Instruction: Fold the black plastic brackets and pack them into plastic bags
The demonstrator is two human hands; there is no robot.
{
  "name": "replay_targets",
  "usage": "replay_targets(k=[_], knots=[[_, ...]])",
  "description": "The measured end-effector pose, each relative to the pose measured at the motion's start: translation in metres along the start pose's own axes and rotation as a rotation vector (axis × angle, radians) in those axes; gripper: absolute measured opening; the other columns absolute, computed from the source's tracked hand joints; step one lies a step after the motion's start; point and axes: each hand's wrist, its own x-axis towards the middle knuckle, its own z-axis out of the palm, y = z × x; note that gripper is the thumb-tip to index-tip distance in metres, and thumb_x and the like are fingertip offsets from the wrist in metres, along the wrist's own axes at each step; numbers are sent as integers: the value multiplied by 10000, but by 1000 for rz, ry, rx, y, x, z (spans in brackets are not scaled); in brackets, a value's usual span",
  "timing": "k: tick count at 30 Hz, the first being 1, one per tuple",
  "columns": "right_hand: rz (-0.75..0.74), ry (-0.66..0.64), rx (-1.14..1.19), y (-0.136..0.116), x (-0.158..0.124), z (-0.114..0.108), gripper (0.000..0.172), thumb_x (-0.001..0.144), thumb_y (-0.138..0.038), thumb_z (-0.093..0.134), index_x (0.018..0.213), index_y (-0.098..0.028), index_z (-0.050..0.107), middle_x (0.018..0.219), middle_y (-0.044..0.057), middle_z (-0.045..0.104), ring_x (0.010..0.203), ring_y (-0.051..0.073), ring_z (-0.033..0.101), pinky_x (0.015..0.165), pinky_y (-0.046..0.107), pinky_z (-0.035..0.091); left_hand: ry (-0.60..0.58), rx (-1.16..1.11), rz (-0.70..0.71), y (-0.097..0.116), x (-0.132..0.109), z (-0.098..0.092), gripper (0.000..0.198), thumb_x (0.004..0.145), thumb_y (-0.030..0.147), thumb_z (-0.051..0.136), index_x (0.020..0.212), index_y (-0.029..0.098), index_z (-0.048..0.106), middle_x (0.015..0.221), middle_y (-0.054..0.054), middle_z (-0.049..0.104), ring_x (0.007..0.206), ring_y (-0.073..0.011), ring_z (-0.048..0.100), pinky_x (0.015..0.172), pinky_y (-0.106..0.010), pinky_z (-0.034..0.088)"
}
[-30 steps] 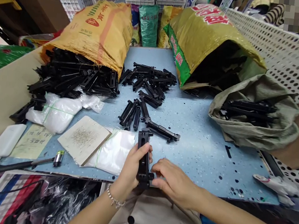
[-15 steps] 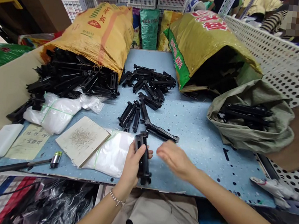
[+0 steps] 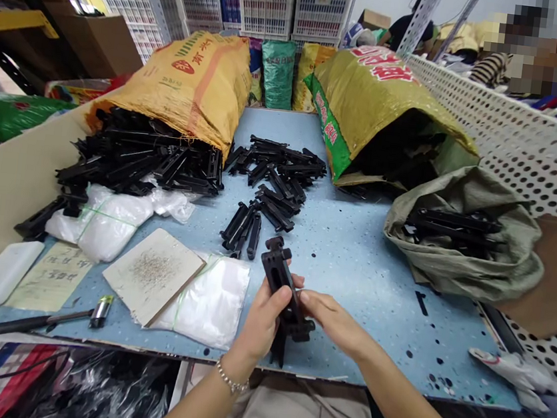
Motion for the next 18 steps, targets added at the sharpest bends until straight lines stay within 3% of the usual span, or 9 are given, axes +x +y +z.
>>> replay_targets(k=[3, 6, 10, 12, 15, 18], knots=[[-130, 264, -173, -18, 2, -1, 459, 926, -581, 394, 798, -196, 609, 766, 27, 593, 751, 173, 538, 717, 320, 452, -49, -24, 1, 7, -4, 3, 400, 784, 427, 679, 1115, 222, 590, 861, 1, 644, 742, -145, 612, 725, -263, 484], [-216, 358, -240, -29, 13, -3, 406, 907, -578, 445, 767, -212, 549, 727, 0, 516, 705, 154, 478, 670, 290, 411, -82, 52, -56, 6, -5, 5, 370, 793, 414, 669, 1094, 214, 590, 685, 41, 575, 563, -113, 532, 552, -226, 426], [1, 176, 75, -30, 27, 3, 448, 894, -611, 425, 685, -216, 443, 563, -62, 367, 500, 106, 333, 486, 245, 309, -21, 140, -24, 6, -2, 2, 392, 758, 416, 698, 1071, 196, 610, 678, 30, 588, 544, -111, 505, 544, -224, 422], [16, 82, 74, -26, 25, 7, 457, 924, -597, 361, 713, -208, 476, 565, -50, 407, 499, 109, 368, 491, 248, 330, 27, 80, -68, 9, 0, -3, 398, 737, 429, 706, 1032, 177, 618, 683, 23, 591, 550, -110, 511, 554, -227, 434], [-216, -32, -340, -18, 9, 17, 410, 951, -526, 371, 811, -191, 561, 727, 22, 556, 669, 154, 497, 629, 294, 413, 96, -49, -168, 14, 3, -11, 401, 731, 456, 696, 972, 143, 621, 663, 19, 574, 558, -105, 519, 552, -219, 433], [-493, -84, -780, -7, -7, 31, 318, 958, -432, 412, 836, -187, 574, 833, 72, 598, 775, 201, 507, 709, 349, 418, 105, -96, -220, 16, 2, -12, 406, 746, 471, 676, 957, 130, 617, 713, -3, 592, 578, -101, 526, 558, -216, 434]])
